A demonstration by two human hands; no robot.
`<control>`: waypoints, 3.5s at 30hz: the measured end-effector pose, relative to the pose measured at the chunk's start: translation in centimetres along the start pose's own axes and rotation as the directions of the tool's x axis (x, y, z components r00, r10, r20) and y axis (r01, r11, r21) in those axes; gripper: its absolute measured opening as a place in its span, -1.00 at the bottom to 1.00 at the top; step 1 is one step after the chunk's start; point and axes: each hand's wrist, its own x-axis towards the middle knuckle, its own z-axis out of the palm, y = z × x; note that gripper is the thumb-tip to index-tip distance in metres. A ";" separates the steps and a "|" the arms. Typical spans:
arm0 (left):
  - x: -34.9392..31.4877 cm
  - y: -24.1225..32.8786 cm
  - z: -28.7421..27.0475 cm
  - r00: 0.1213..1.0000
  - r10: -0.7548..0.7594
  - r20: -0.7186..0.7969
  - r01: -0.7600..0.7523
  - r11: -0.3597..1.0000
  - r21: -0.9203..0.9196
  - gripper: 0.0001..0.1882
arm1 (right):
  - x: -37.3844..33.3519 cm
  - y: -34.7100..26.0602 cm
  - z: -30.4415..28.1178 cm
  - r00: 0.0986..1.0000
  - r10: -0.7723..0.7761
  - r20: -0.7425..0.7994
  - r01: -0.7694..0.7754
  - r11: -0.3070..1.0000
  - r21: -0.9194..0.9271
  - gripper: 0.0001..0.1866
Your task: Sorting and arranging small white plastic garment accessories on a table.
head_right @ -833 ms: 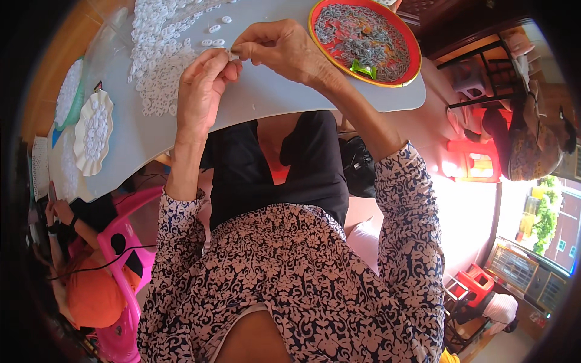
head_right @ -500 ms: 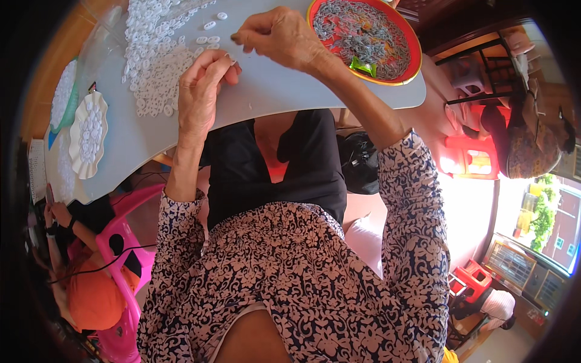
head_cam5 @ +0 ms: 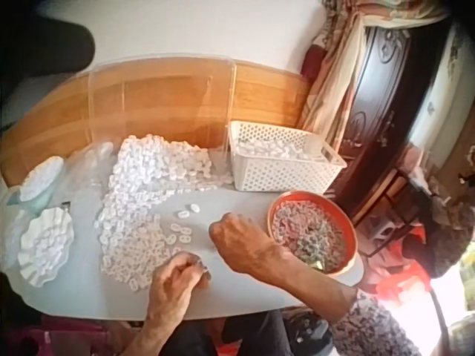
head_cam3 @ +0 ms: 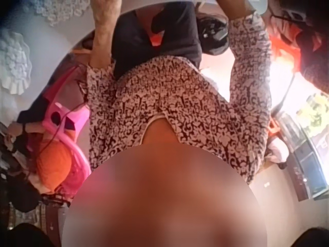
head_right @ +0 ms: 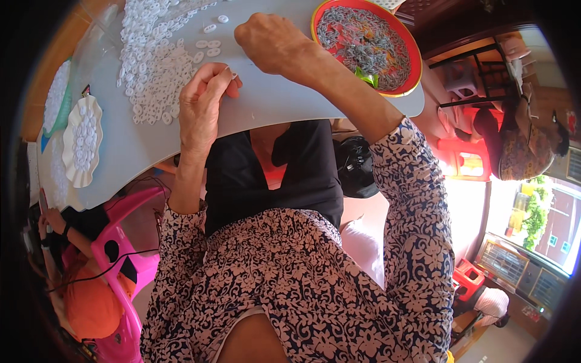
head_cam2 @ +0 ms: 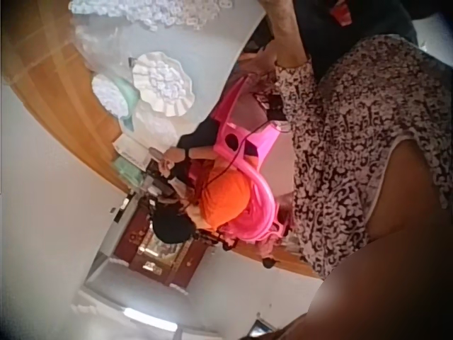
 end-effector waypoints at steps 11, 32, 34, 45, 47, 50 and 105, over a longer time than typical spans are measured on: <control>0.3 -0.4 -0.3 0.999 -0.017 0.028 0.018 0.999 -0.037 -0.85 | -0.1 0.7 0.3 0.997 0.081 0.012 -0.082 0.993 0.089 -0.88; 0.2 -0.2 -0.3 1.000 -0.013 0.003 0.013 1.000 0.026 -0.82 | -1.0 -2.1 -0.2 1.000 -0.027 0.004 0.027 0.999 0.041 -0.86; 0.2 -0.1 -0.3 1.000 -0.019 0.004 0.019 0.999 0.039 -0.82 | -0.8 -1.6 0.2 1.000 -0.021 0.019 0.021 1.000 0.020 -0.86; 0.4 -0.8 -0.6 0.999 0.020 0.045 -0.014 0.991 -0.130 -0.86 | -4.2 -1.3 1.4 0.942 0.328 0.078 -0.171 0.268 0.948 -0.84; 0.5 -0.8 -0.7 0.999 0.001 0.038 0.003 0.994 -0.109 -0.87 | -4.8 -1.7 1.8 0.939 0.330 0.093 -0.161 0.185 0.970 -0.84; 0.5 -0.7 -0.7 0.998 0.000 0.062 0.005 0.996 -0.088 -0.87 | -5.0 -1.7 2.2 0.932 0.350 0.097 -0.134 0.082 0.988 -0.84; 0.2 -0.5 -0.1 0.980 0.158 0.123 -0.175 0.973 0.149 -0.85 | -5.5 -2.7 2.4 0.904 0.422 -0.071 0.015 0.134 0.991 -0.76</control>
